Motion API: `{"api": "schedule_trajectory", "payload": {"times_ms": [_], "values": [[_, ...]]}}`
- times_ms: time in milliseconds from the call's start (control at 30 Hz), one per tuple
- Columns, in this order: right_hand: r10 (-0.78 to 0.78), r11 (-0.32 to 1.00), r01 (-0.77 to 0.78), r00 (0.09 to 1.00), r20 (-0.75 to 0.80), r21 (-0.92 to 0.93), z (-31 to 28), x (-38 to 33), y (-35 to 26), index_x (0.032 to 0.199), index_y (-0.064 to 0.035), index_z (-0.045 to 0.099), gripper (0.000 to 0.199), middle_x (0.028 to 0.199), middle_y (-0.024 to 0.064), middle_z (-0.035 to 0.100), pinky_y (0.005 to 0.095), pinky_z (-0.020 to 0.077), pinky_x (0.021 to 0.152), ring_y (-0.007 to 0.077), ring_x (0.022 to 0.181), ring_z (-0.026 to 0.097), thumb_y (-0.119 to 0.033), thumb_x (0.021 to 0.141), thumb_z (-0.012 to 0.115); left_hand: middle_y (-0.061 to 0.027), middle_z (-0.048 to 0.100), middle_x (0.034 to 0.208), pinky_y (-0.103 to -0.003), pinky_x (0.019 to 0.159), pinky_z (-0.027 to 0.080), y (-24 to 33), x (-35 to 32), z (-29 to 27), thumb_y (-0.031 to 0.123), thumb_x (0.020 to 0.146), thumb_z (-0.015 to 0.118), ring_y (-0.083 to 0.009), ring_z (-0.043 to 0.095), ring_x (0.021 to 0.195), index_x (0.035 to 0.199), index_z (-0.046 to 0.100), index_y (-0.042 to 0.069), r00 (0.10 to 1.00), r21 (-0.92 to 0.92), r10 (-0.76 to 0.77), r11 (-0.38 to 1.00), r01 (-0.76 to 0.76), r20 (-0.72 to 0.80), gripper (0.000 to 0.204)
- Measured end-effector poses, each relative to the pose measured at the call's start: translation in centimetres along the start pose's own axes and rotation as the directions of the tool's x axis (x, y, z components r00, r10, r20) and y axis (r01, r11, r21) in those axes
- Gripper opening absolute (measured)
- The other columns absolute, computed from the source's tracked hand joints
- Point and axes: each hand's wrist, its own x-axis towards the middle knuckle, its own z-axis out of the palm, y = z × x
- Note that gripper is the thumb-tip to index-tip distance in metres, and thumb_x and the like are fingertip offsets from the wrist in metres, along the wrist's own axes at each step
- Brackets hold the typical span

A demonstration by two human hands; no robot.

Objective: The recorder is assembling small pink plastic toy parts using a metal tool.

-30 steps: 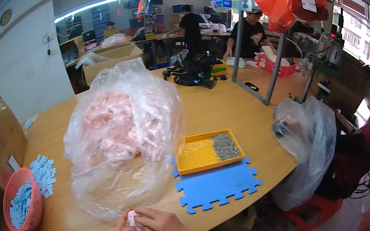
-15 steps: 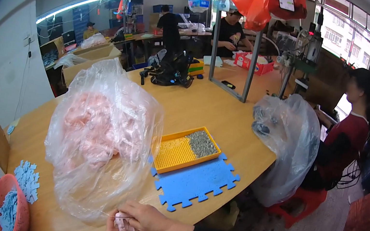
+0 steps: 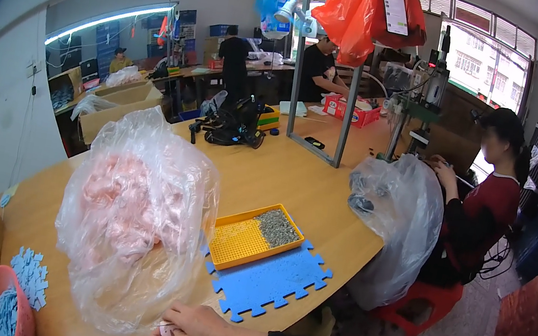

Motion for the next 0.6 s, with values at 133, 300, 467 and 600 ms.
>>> {"api": "schedule_trajectory", "payload": {"times_ms": [133, 300, 467, 600], "values": [[-0.051, 0.998, 0.049, 0.998, -0.033, -0.037, 0.8, 0.0, 0.2, 0.104, -0.0065, 0.053, 0.029, 0.099, 0.0132, 0.054, 0.0431, 0.0523, 0.067, 0.0373, 0.08, 0.062, -0.018, 0.08, 0.063, -0.0047, 0.062, 0.099, -0.026, 0.067, 0.05, -0.6, 0.1, -1.7, 0.015, 0.094, 0.056, -0.0133, 0.061, 0.081, 0.119, 0.053, 0.008, 0.999, -0.047, -0.039, 0.998, 0.037, -0.038, 0.025], [-0.031, 0.999, 0.03, 0.999, -0.013, -0.023, 1.0, 0.0, 0.0, 0.104, -0.0066, 0.052, 0.028, 0.099, 0.0131, 0.053, 0.0443, 0.0521, 0.066, 0.0379, 0.08, 0.061, -0.018, 0.081, 0.062, -0.0044, 0.063, 0.093, -0.025, 0.067, 0.049, -0.4, -0.4, -1.8, 0.017, 0.094, 0.058, -0.0124, 0.06, 0.079, 0.116, 0.055, 0.007, 0.997, -0.019, -0.045, 0.999, 0.044, -0.06, 0.024], [-0.042, 0.998, 0.041, 0.999, -0.015, -0.046, 1.1, 0.1, 0.0, 0.106, -0.0046, 0.053, 0.03, 0.098, 0.0122, 0.053, 0.0405, 0.0528, 0.065, 0.035, 0.081, 0.062, -0.018, 0.081, 0.062, -0.0048, 0.063, 0.086, -0.026, 0.066, 0.048, -0.5, -0.5, -2.0, 0.014, 0.093, 0.058, -0.0124, 0.06, 0.075, 0.112, 0.056, 0.004, 0.995, -0.029, -0.04, 0.999, 0.038, -0.093, 0.022], [-0.061, 0.998, 0.061, 0.998, -0.014, -0.021, 1.2, 0.2, 0.6, 0.106, -0.0044, 0.053, 0.031, 0.097, 0.0121, 0.052, 0.0397, 0.0528, 0.064, 0.0347, 0.08, 0.062, -0.017, 0.08, 0.063, -0.0048, 0.063, 0.089, -0.026, 0.066, 0.048, -0.2, -0.6, -1.4, 0.013, 0.093, 0.058, -0.0122, 0.059, 0.075, 0.111, 0.057, 0.003, 0.994, -0.01, -0.014, 1.0, 0.012, -0.109, 0.02]]}}
